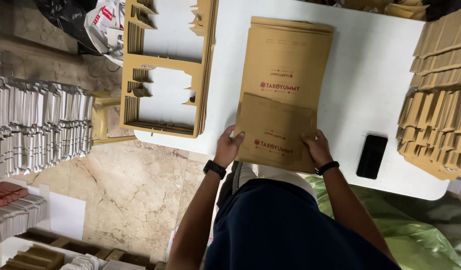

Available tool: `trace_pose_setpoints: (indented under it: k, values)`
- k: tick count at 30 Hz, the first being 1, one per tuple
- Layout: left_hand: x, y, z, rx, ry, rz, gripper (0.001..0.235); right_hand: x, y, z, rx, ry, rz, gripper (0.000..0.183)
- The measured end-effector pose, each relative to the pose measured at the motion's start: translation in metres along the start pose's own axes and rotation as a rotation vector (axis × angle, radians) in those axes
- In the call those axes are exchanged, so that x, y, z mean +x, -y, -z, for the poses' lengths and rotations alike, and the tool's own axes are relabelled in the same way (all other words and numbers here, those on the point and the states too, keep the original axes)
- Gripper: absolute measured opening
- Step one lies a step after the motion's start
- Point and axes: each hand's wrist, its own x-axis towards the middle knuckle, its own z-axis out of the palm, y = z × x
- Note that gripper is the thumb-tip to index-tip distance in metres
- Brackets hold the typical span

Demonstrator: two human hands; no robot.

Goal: Folding flat cardboard sheets into box inserts and stacking them on a table in a packaging facility.

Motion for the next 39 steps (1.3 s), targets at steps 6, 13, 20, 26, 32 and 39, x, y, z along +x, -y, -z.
trace_pose_setpoints:
  k: [6, 13, 20, 26, 32, 39]
  values:
    - [0.003, -0.006, -0.003, 0.348, -0.037, -0.098, 0.033, 0.014, -0.013, -0.003, 0.036, 0.008, -0.010, 0.058]
    - [-0.030, -0.026, -0.007, 0.531, -0.003, -0.147, 0.044, 0.002, -0.010, -0.009, 0.106, 0.014, -0.057, 0.063]
    - [-0.023, -0.038, -0.018, 0.729, 0.013, -0.265, 0.043, 0.008, -0.015, -0.013, 0.208, -0.022, -0.047, 0.063]
    - [0.027, 0.036, 0.017, 0.609, -0.030, -0.032, 0.045, 0.017, -0.018, -0.007, 0.082, -0.026, -0.029, 0.060]
    - [0.026, 0.070, 0.021, 0.599, -0.053, 0.100, 0.046, 0.025, -0.026, -0.002, -0.041, -0.041, 0.026, 0.051]
    - [0.019, 0.062, 0.016, 0.567, -0.063, 0.142, 0.042, 0.010, -0.008, -0.005, -0.092, -0.035, 0.025, 0.051]
